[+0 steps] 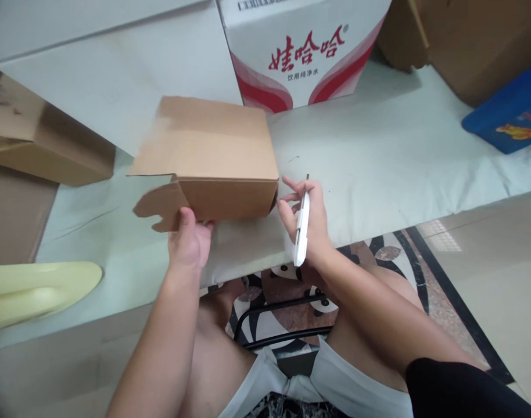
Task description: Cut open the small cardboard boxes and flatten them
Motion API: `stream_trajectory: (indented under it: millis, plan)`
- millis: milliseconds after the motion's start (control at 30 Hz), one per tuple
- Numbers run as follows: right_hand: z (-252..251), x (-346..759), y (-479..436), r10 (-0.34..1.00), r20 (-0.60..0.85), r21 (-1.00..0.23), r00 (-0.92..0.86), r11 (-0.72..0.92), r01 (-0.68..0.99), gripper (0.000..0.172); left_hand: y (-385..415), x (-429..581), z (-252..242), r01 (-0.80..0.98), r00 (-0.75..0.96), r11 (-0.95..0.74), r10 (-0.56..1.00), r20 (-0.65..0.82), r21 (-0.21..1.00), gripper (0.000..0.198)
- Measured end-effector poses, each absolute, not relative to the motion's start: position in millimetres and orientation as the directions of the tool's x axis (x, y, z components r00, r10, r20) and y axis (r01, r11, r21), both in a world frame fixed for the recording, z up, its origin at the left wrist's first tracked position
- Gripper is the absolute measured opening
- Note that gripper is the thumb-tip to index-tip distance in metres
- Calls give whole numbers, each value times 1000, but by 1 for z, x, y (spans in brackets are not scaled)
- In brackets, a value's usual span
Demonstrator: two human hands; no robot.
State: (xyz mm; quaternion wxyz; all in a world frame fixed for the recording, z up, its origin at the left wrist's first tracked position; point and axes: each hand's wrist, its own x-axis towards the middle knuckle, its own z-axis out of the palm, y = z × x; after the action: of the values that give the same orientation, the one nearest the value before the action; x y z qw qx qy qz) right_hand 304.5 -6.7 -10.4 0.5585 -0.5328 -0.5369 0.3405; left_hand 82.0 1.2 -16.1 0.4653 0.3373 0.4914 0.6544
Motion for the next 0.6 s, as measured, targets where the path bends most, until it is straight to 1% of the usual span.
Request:
stream_trajectory:
  millis: [67,133,200,300,367,433,533,600]
  plan:
    - [-10,309,-5,924,326,-938,200,290,189,35,0,83,-9,-308,-354,-79,935,-37,948,69]
    - [-9,312,-4,896,401,-909,188,365,201,35,-2,85,-5,-313,-329,-60,943,-48,948,73]
    - [-7,315,-5,871,466,-877,155,432,212,33,-3,87,-5,-314,-316,-40,947,-65,948,74]
    - [-2,317,-8,831,544,-825,113,506,250,29,-3,89,-13,-289,-348,-52,936,-55,956,71]
    - [2,318,-8,803,590,-782,82,543,306,29,-2,88,-20,-223,-355,-73,935,-12,972,66]
    - [4,320,-8,781,623,-737,41,569,365,28,-2,86,-26,-101,-342,-102,938,62,990,59]
    - [4,323,-6,771,637,-687,19,557,466,26,-3,82,-32,78,-283,-174,940,190,982,52]
    - [2,324,-5,760,650,-658,7,558,505,25,-4,81,-34,123,-226,-207,947,230,971,48]
